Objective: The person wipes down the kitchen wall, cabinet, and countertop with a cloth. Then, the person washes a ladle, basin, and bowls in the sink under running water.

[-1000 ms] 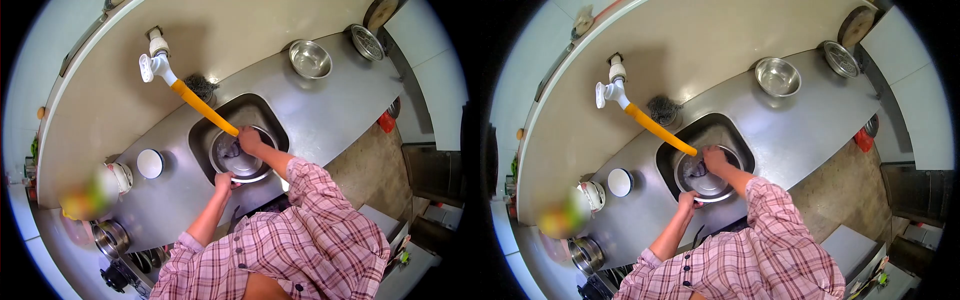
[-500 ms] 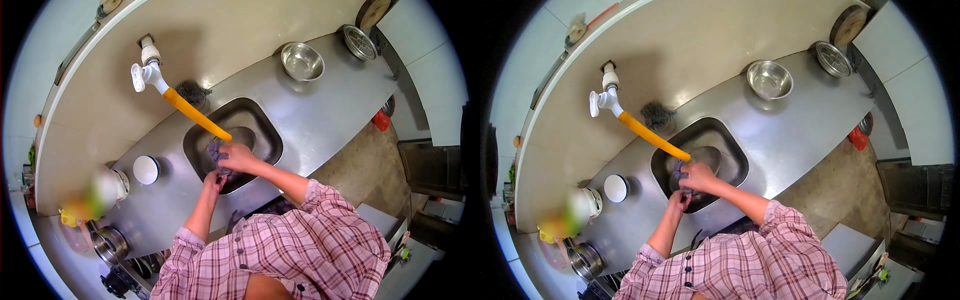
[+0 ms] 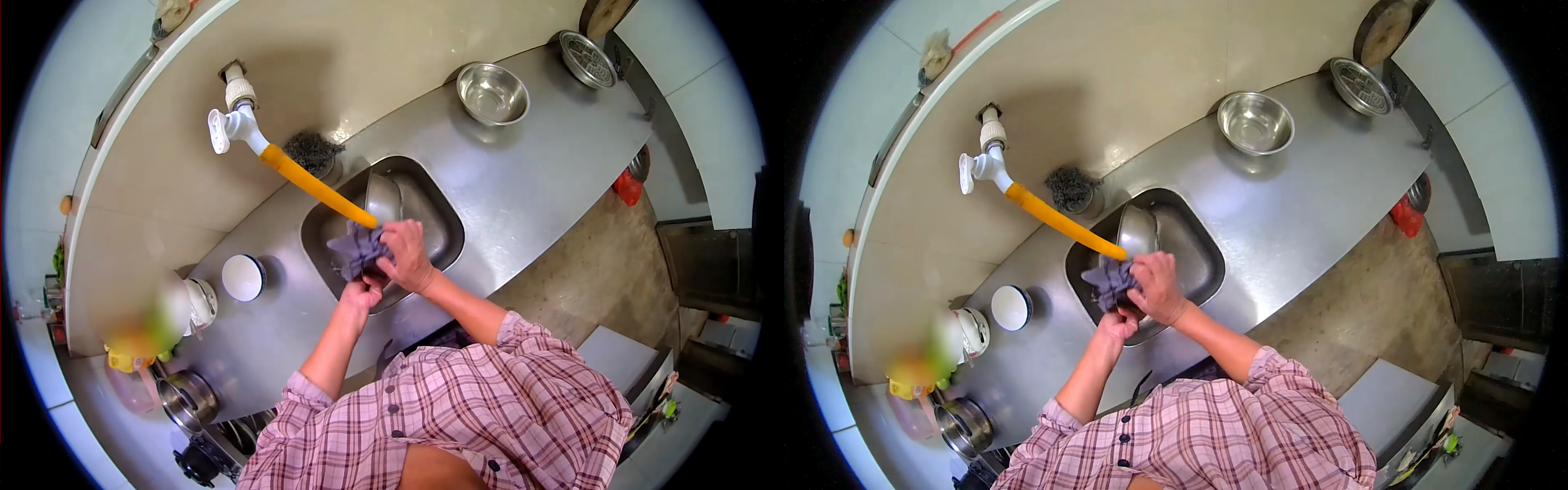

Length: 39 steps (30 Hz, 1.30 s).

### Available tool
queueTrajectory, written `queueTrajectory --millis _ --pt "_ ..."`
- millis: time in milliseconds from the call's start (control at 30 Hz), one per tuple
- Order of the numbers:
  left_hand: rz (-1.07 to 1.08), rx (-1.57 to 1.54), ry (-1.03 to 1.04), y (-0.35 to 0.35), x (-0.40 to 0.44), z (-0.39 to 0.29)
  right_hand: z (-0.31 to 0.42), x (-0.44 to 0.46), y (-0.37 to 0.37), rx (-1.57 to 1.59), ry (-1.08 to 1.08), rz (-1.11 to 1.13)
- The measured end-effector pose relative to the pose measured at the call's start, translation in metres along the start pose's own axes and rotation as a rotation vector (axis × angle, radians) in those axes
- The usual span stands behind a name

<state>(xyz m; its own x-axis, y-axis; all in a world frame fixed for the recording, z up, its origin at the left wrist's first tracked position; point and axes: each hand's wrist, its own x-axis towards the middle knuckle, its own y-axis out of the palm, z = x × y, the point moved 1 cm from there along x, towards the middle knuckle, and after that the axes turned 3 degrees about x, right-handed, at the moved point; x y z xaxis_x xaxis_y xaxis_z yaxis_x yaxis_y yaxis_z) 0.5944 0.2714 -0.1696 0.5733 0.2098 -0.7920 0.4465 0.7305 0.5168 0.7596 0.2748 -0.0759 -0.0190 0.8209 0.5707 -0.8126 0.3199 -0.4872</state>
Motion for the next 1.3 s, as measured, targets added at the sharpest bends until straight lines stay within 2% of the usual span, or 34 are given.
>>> queueTrajectory --millis 67,200,267,300,400,500,600,667,767,833,933,1067,1167,1200,1267,1300 --pt "0.051 -0.038 -0.274 -0.020 0.006 -0.010 -0.013 0.013 0.007 0.035 0.094 -0.111" --pt "0.027 -0.242 -0.297 -0.033 -0.006 0.006 -0.042 0.028 0.024 0.226 0.316 -0.213" --pt "0.055 -0.251 -0.299 -0.049 -0.003 0.006 -0.062 0.023 0.040 0.388 0.485 -0.292" --pt "0.068 -0.257 -0.308 -0.056 -0.004 0.007 -0.079 0.018 0.047 0.327 0.502 -0.332" --pt "0.129 -0.254 -0.317 -0.065 -0.006 0.014 -0.134 -0.019 0.079 0.524 0.782 -0.395" --pt "0.122 -0.229 -0.238 -0.059 -0.011 0.019 -0.170 -0.063 0.120 0.331 1.037 -0.360" --pt "0.116 -0.176 -0.197 -0.060 -0.004 0.009 -0.130 -0.082 0.110 0.352 1.291 -0.159" --pt "0.084 -0.090 -0.176 -0.056 -0.004 -0.001 -0.146 -0.131 0.141 0.406 1.393 -0.100" --pt "0.035 0.106 -0.060 -0.070 0.016 -0.027 -0.098 -0.119 0.114 0.804 1.776 0.000" --pt "-0.006 0.323 0.056 -0.076 0.023 -0.042 -0.085 -0.114 0.102 0.851 1.699 0.047" --pt "-0.217 0.477 0.157 -0.068 0.020 -0.046 -0.064 -0.083 0.064 0.918 1.674 0.066" --pt "-0.262 0.491 0.152 -0.071 0.020 -0.047 -0.095 -0.053 0.038 1.012 1.574 -0.077" --pt "-0.252 0.532 0.100 -0.074 0.017 -0.044 -0.133 -0.031 0.025 0.731 1.315 0.035" --pt "-0.289 0.539 0.146 -0.079 0.019 -0.047 -0.144 -0.021 0.014 0.431 1.167 0.271" --pt "-0.366 0.549 0.237 -0.092 0.028 -0.054 -0.153 -0.020 0.013 -0.154 0.650 0.147" --pt "-0.395 0.595 0.300 -0.089 0.027 -0.051 -0.157 -0.021 0.013 -0.273 0.643 0.362"
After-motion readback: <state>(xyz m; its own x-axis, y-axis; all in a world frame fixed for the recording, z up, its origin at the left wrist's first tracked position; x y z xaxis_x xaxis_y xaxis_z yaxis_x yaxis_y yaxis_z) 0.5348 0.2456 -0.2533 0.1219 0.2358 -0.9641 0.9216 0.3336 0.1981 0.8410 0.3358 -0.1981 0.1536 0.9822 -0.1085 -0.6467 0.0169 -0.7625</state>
